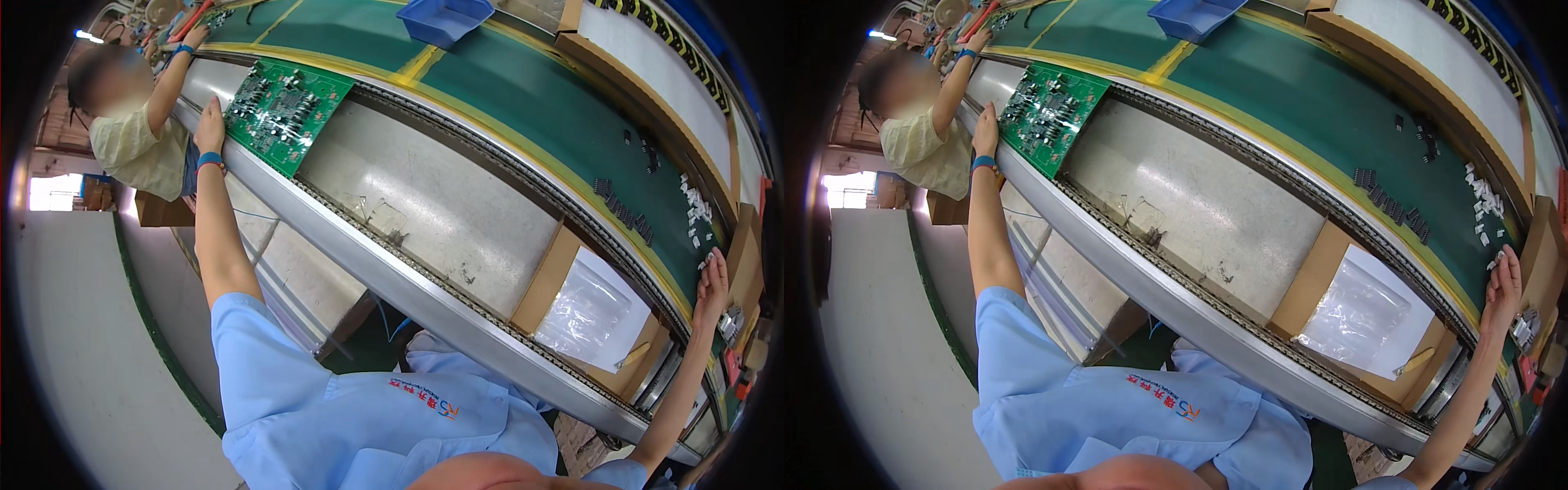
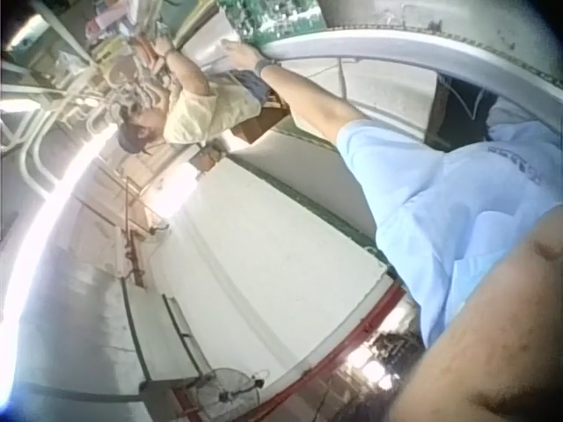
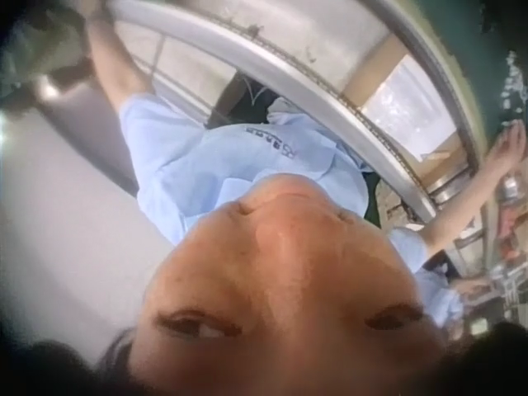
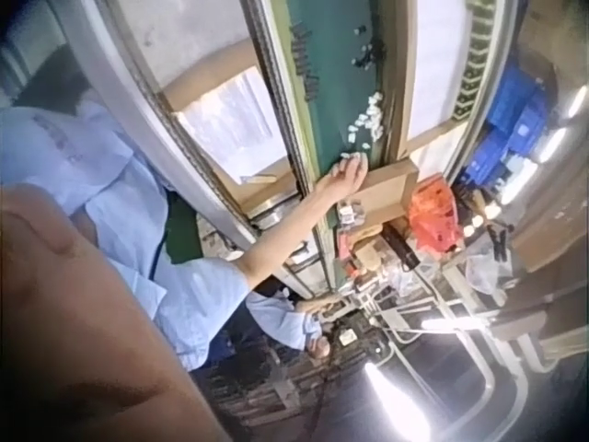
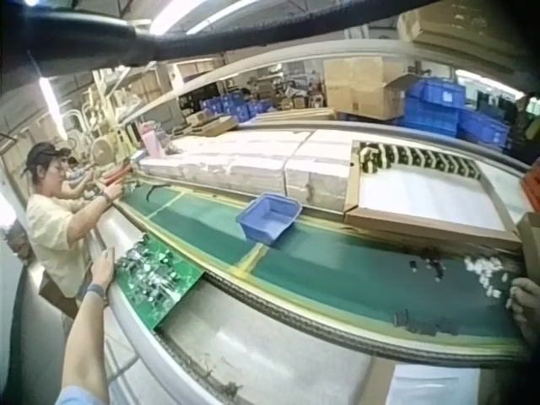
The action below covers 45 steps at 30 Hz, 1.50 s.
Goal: The person inserts integrated circuits and transformers by hand into a large green PCB on an assembly line.
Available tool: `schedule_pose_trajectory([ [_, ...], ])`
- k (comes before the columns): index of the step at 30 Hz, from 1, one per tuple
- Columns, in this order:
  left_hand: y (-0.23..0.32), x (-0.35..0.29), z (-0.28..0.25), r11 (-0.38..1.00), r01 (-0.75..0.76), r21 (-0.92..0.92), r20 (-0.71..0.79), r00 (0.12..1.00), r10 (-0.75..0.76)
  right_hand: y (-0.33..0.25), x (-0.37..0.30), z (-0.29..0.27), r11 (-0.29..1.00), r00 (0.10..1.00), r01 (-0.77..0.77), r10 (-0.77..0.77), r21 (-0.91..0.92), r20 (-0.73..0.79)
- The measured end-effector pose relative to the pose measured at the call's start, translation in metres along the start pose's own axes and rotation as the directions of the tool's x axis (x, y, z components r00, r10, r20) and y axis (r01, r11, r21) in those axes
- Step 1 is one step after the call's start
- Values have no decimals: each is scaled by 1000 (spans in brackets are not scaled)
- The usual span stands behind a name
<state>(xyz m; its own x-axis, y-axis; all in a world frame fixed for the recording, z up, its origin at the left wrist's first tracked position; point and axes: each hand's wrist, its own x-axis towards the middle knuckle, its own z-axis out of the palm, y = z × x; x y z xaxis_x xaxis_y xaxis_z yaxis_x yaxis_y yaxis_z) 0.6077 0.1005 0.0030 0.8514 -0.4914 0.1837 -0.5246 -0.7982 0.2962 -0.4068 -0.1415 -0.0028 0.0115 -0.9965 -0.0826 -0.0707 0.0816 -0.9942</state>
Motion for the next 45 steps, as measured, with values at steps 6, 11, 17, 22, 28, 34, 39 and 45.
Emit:
schedule_pose_trajectory([
  [6,31,-61,3,970,-172,-171,-37,985,168,-2,-4,13,998,998,49,-50,-35,-26],
  [11,75,-146,-12,886,-252,-388,94,946,310,-7,-9,30,997,997,70,-71,35,29],
  [17,152,-245,-33,814,-325,-482,318,800,508,-19,-19,48,991,991,117,-121,70,50],
  [22,219,-314,-59,638,-639,-429,461,452,763,-23,-23,54,978,977,136,-159,158,140],
  [28,300,-390,-81,480,-763,-432,540,207,815,-30,-42,46,960,961,72,-139,271,238],
  [34,395,-434,-97,191,-949,-252,379,85,922,-44,-95,25,985,966,-104,67,137,249],
  [39,509,-450,-23,-14,-829,-559,62,-59,996,-51,-125,32,987,940,-123,83,103,332],
  [45,588,-490,51,-126,-865,-485,-214,-22,976,-44,-151,33,983,918,-178,179,-36,354],
])
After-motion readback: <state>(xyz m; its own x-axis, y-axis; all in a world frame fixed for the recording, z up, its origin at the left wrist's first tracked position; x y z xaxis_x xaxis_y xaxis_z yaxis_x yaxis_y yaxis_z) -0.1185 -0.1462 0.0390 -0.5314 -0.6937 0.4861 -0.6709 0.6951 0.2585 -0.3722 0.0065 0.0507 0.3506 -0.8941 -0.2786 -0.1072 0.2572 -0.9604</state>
